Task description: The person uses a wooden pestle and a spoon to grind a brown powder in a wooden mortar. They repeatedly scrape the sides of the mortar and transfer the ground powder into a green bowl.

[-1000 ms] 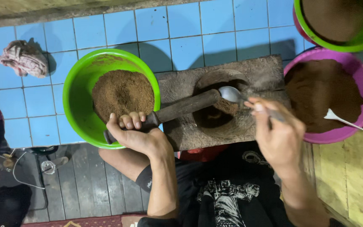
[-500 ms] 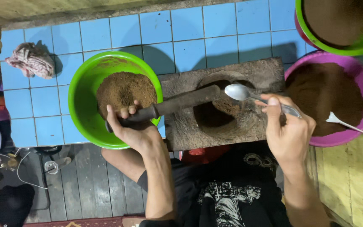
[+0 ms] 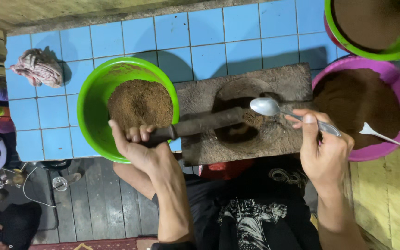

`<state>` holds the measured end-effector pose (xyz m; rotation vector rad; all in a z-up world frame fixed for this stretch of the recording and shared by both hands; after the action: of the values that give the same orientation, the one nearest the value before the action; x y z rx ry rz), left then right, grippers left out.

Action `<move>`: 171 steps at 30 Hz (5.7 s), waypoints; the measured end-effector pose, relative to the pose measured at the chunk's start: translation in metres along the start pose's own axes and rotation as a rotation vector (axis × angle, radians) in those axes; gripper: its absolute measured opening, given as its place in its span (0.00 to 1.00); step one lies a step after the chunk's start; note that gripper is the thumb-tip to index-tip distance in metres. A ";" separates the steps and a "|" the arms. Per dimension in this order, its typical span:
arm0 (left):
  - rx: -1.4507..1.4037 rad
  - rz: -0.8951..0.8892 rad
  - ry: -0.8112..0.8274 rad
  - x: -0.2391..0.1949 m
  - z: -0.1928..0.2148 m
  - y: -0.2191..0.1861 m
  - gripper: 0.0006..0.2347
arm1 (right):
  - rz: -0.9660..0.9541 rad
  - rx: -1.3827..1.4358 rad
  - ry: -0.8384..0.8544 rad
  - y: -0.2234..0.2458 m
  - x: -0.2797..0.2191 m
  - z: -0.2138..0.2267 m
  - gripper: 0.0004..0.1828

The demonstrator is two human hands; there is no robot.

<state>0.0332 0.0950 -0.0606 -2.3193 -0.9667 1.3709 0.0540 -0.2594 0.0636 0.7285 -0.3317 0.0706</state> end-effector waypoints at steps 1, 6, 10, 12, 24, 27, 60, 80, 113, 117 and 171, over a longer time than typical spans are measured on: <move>0.004 0.001 -0.004 -0.004 0.000 0.001 0.20 | -0.004 -0.002 0.003 0.001 -0.001 0.002 0.18; 0.078 -0.272 -0.060 -0.030 -0.009 -0.015 0.18 | 0.164 0.026 0.012 0.005 -0.015 0.005 0.13; 0.078 -0.397 -0.054 -0.030 -0.004 -0.017 0.15 | 0.163 -0.003 0.021 -0.008 -0.038 -0.001 0.13; 0.067 -0.406 0.033 -0.026 -0.007 -0.017 0.13 | 0.197 -0.114 -0.007 0.000 -0.040 0.000 0.11; 0.055 -0.464 -0.093 -0.025 -0.001 -0.016 0.11 | 0.322 -0.081 -0.089 0.008 -0.059 -0.025 0.13; 0.040 -0.465 0.003 -0.033 -0.007 -0.019 0.16 | 0.243 0.007 -0.181 -0.010 -0.054 -0.020 0.11; 0.061 -0.437 -0.012 -0.024 -0.001 -0.016 0.11 | 0.244 -0.063 0.185 -0.013 0.003 -0.040 0.10; -0.025 -0.404 -0.001 -0.035 0.027 -0.016 0.15 | 0.373 -0.283 0.292 -0.031 0.008 -0.064 0.12; 0.203 -0.577 0.406 -0.026 0.023 -0.031 0.06 | 0.633 -0.305 0.477 0.033 0.014 -0.128 0.30; 0.334 -0.697 0.540 -0.023 0.018 -0.040 0.09 | 0.752 -0.255 0.486 0.027 0.008 -0.151 0.22; 2.190 -1.080 1.484 0.107 -0.182 0.317 0.18 | 0.359 -0.436 0.588 -0.225 0.195 -0.208 0.18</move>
<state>0.3523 -0.0502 -0.2104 -0.2554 0.1692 -0.2897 0.3354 -0.2995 -0.1632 0.1869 0.0930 0.5259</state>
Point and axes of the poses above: each hand's wrist, its own x-axis towards the middle knuckle, its own z-axis out of the back of the hand, y = z × x, the point moved 10 cm from there along x, towards the middle knuckle, and after that the axes turned 4 degrees about -y, right-handed, at the moved point
